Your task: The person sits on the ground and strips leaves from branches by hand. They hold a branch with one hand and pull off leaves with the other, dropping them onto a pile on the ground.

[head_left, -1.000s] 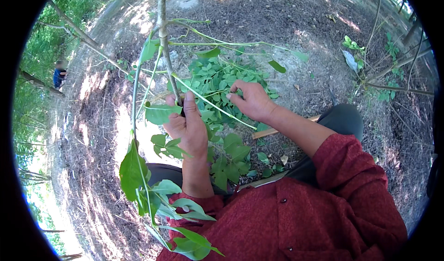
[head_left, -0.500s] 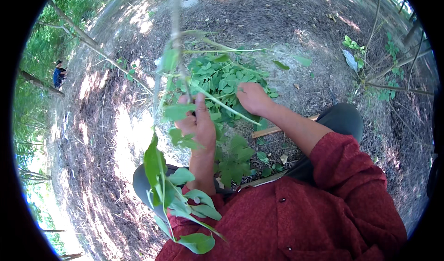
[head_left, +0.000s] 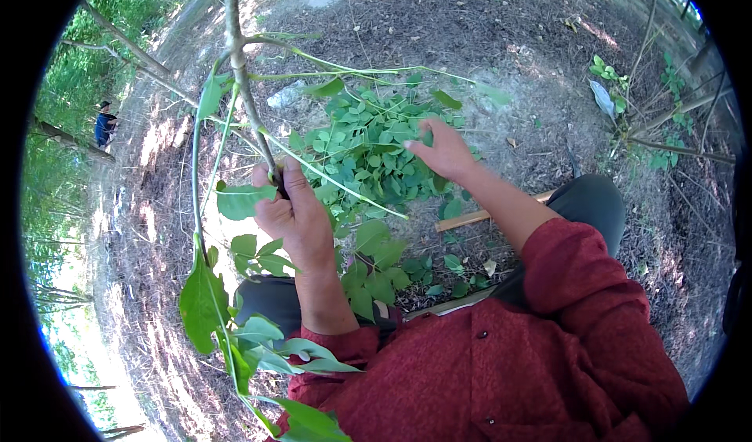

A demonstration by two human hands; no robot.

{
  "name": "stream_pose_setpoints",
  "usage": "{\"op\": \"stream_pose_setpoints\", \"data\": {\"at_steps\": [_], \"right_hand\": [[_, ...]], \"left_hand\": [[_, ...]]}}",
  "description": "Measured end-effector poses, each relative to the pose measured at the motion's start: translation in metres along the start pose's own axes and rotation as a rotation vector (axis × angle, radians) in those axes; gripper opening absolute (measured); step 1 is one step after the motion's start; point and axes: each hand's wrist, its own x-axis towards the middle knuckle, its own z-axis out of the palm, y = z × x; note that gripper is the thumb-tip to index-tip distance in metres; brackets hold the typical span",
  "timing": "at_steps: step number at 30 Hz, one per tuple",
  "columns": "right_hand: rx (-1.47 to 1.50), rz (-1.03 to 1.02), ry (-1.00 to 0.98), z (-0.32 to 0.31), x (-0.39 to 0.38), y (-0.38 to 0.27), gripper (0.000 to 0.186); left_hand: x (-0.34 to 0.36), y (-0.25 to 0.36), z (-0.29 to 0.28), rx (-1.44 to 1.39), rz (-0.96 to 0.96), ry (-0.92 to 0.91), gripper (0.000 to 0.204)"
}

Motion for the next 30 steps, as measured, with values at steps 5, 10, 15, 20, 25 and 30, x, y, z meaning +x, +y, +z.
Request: {"op": "stream_pose_setpoints", "data": {"at_steps": [5,10,15,20,25,30], "right_hand": [[0.345,-0.071,-0.075,-0.016,0.021,-0.012,0.031],[0.528,-0.106,-0.356,-0.030,0.006,-0.050,0.031],[0.490,-0.266,-0.498,-0.024,-0.002,-0.049,0.024],[0.614,-0.120,-0.621,-0.018,-0.010,-0.038,0.016],[0.647,-0.074,-0.634,-0.020,-0.021,-0.050,0.014],[0.844,0.049,-0.584,-0.020,-0.029,-0.053,0.013]], "left_hand": [[0.001,0.000,0.006,-0.092,-0.067,-0.031,0.014],[-0.002,0.015,0.011,-0.216,-0.163,-0.031,0.016],[-0.002,0.007,0.006,-0.229,-0.104,-0.058,0.015],[-0.001,0.009,0.001,-0.250,-0.104,-0.061,0.012],[-0.002,0.007,-0.003,-0.241,-0.147,-0.053,0.010],[-0.003,0.011,-0.004,-0.196,-0.134,-0.077,0.011]]}}
